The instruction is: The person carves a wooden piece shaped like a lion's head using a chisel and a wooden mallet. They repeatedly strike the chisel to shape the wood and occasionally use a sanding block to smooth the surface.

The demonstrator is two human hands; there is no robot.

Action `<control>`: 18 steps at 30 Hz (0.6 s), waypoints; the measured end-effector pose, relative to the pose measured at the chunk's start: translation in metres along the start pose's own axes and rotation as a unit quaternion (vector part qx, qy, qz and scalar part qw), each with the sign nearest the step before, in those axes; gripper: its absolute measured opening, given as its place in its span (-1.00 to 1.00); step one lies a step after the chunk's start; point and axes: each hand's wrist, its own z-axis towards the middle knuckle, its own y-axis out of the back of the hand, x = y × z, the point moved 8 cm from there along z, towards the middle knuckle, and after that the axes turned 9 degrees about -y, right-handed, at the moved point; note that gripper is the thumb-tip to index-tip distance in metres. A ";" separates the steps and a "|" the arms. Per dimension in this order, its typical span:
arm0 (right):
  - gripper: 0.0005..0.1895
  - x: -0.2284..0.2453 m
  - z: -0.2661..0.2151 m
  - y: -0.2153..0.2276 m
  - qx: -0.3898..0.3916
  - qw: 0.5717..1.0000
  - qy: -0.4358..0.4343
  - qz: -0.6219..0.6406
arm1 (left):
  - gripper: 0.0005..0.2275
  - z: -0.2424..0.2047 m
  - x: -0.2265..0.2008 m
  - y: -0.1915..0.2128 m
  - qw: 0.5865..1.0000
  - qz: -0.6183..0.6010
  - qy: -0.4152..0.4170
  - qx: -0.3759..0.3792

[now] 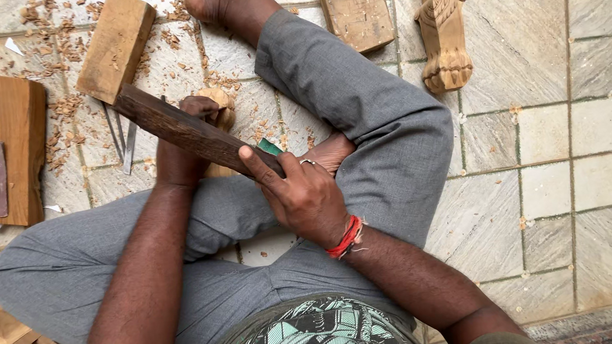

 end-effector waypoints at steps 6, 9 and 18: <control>-0.20 0.011 -0.008 -0.003 0.027 0.996 0.066 0.043 | -0.91 -0.008 0.012 -0.002 0.993 -0.056 0.078 -0.065; -0.20 0.016 -0.007 -0.007 0.032 0.995 0.077 0.051 | -0.89 -0.011 0.008 -0.002 0.997 -0.053 0.037 -0.035; -0.13 0.000 0.000 -0.006 -0.027 0.999 0.016 0.021 | -0.68 -0.002 -0.011 -0.005 0.998 -0.022 -0.057 0.022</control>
